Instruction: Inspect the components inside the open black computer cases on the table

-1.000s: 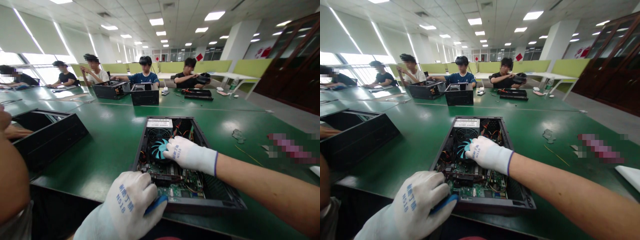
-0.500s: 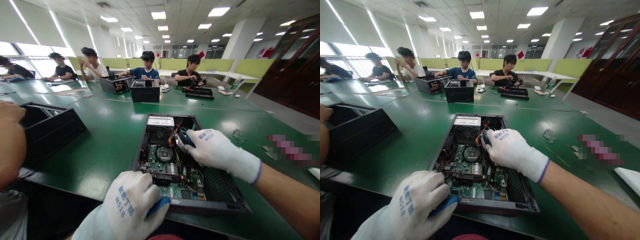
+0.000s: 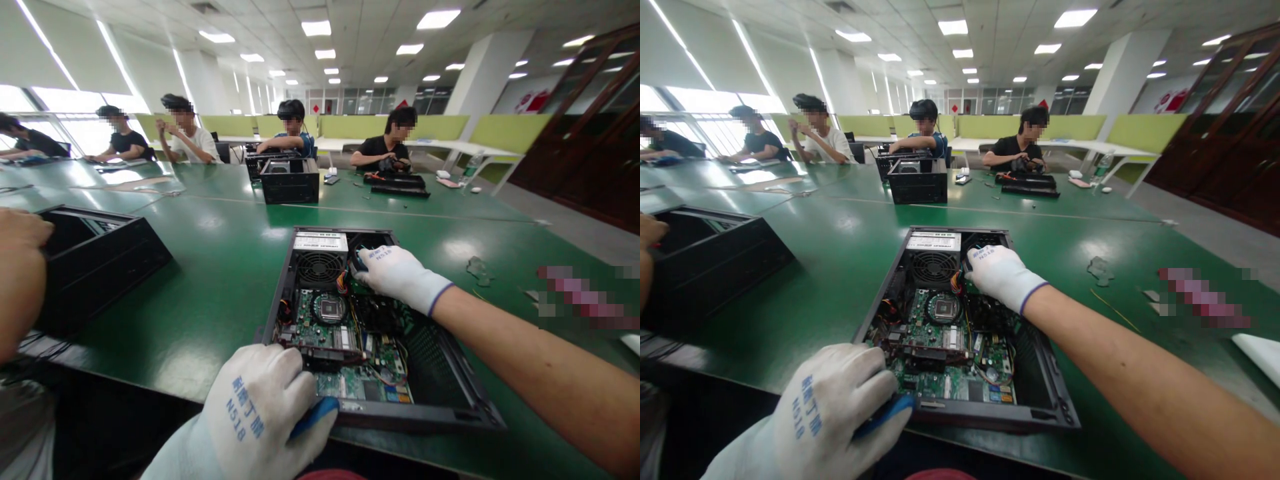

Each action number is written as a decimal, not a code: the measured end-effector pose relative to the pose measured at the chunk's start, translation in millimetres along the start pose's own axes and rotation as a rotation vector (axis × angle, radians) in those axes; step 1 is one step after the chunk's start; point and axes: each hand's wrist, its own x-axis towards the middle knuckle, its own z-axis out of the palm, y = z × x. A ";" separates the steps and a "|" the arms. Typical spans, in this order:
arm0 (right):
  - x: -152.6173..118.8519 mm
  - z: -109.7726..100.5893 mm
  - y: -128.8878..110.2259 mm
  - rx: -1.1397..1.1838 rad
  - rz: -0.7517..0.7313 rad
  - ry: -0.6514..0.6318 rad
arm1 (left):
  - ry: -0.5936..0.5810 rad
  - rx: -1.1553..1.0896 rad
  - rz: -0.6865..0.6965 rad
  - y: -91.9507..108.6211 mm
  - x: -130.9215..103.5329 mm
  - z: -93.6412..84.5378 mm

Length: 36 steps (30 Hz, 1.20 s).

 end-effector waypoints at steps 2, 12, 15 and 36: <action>-2.4 1.9 3.3 0.016 -0.043 -0.021 | 0.000 0.003 -0.004 -0.1 -0.7 0.5; -35.4 13.7 19.9 0.113 -0.083 0.299 | -0.013 -0.113 -0.148 -0.4 6.2 -0.3; -40.3 17.6 24.0 0.189 -0.055 0.375 | -0.042 -0.131 -0.165 -1.2 13.7 -2.7; -42.8 26.3 28.4 0.268 -0.080 0.415 | -1.022 0.107 -0.165 -54.4 156.0 104.1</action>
